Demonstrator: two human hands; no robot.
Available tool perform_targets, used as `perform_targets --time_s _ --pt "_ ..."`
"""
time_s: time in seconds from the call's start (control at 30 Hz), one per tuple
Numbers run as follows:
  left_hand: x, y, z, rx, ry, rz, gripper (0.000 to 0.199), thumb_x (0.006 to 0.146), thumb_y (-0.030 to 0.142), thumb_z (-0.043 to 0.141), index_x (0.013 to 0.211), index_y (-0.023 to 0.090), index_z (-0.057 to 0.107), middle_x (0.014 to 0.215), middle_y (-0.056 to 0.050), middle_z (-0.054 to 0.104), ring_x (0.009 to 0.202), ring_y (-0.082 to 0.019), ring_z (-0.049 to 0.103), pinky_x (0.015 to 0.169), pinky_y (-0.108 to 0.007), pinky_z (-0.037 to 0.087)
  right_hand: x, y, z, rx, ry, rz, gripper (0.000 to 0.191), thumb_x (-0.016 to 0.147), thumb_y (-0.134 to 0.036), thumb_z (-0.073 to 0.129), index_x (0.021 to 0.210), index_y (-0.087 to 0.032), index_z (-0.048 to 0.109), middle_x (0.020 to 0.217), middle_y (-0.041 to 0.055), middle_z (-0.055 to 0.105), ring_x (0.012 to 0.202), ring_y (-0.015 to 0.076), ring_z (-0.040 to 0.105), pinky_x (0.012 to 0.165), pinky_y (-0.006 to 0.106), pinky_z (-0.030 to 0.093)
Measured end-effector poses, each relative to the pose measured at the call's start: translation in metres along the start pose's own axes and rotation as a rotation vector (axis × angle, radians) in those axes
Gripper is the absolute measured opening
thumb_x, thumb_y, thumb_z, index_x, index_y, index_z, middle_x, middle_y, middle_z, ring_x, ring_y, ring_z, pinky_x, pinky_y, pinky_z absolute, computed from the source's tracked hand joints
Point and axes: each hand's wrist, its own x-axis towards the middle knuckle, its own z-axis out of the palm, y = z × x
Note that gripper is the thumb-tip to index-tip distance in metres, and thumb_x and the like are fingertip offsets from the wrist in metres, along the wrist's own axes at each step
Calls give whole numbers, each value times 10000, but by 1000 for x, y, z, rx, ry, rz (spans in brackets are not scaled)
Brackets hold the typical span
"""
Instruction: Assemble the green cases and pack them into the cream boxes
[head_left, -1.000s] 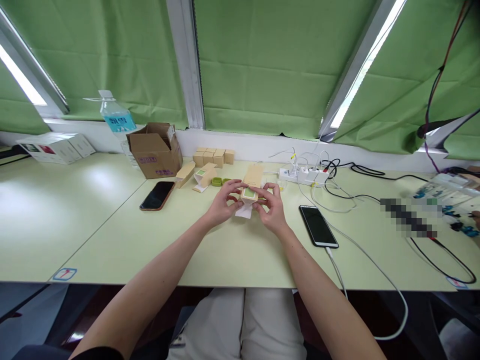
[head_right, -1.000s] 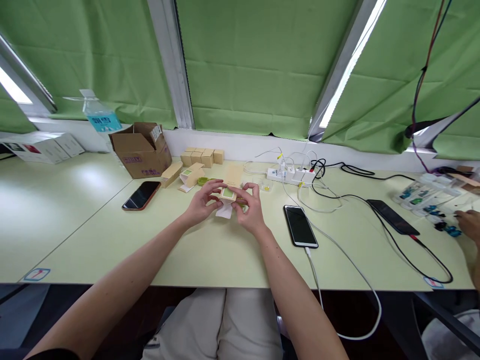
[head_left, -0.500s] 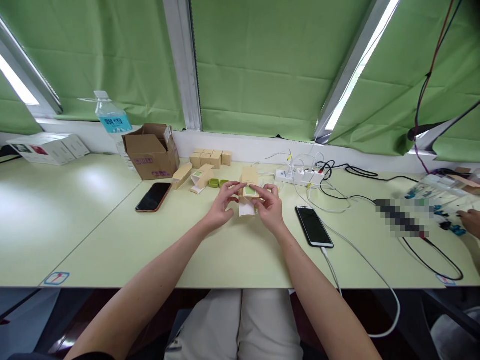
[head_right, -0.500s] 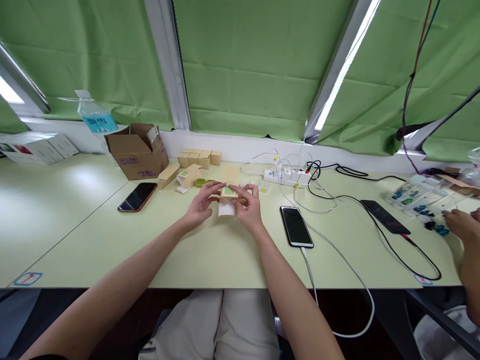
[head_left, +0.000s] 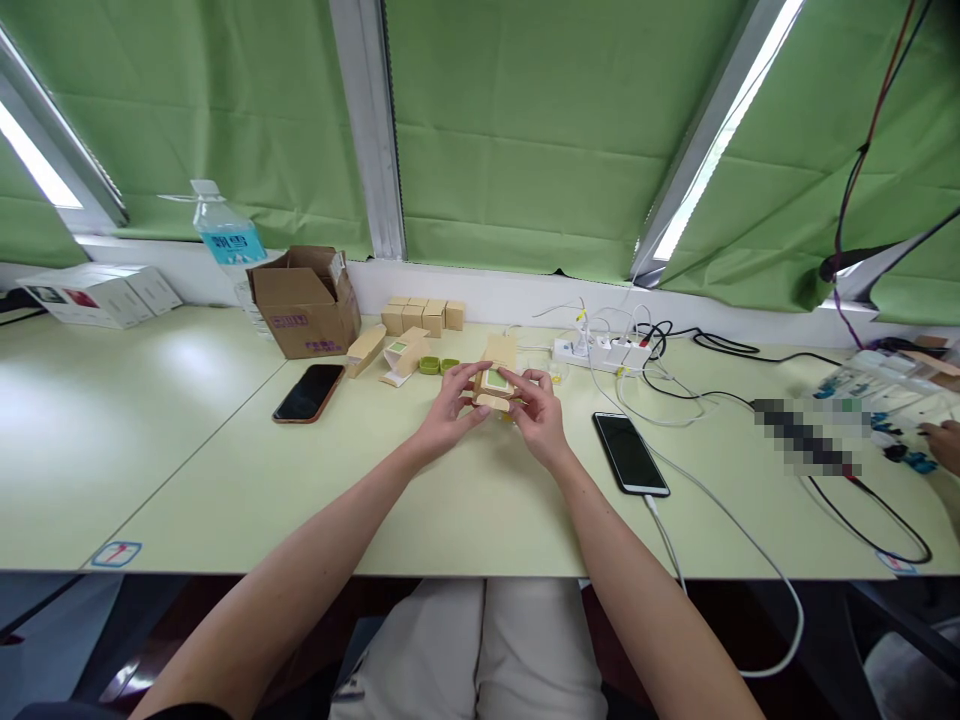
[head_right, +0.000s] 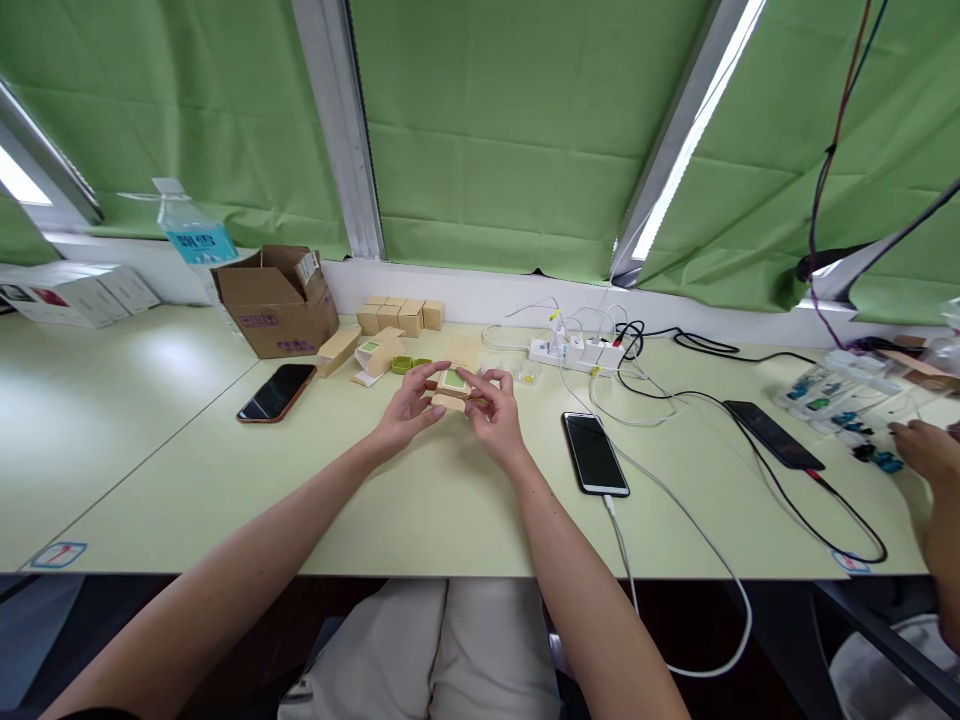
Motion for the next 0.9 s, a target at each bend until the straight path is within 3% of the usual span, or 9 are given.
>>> perform_targets --time_s 0.2,0.43,0.67,0.9 --pt "1 0 1 -48 48 -16 575 936 460 772 1469 326 606 1539 -114 500 1239 -254 586 998 -381 591 -3 -2 1 -16 -55 -43 489 990 -437 694 1466 -330 737 1232 60 404 1047 195 615 908 406 699" --pt "3 -3 0 -67 48 -10 601 884 425 770 1439 290 586 1368 -105 611 1209 -263 618 939 -360 576 -4 -2 2 -24 -95 -37 542 1002 -508 699 1514 -330 703 1265 69 392 1048 195 615 971 437 694" --pt "2 1 2 -93 96 -22 554 890 398 786 1395 274 595 1302 -93 647 1146 -238 644 941 -356 568 -5 -2 6 6 -116 -45 592 964 -516 784 1524 -347 699 1288 58 378 1039 166 646 1127 491 646" --pt "3 -2 6 -32 127 18 527 941 537 794 1353 264 613 1278 -99 617 1086 -213 640 936 -356 587 -6 1 12 -12 -33 -29 542 943 -522 830 1457 -368 750 1275 43 397 930 127 669 1079 481 686"
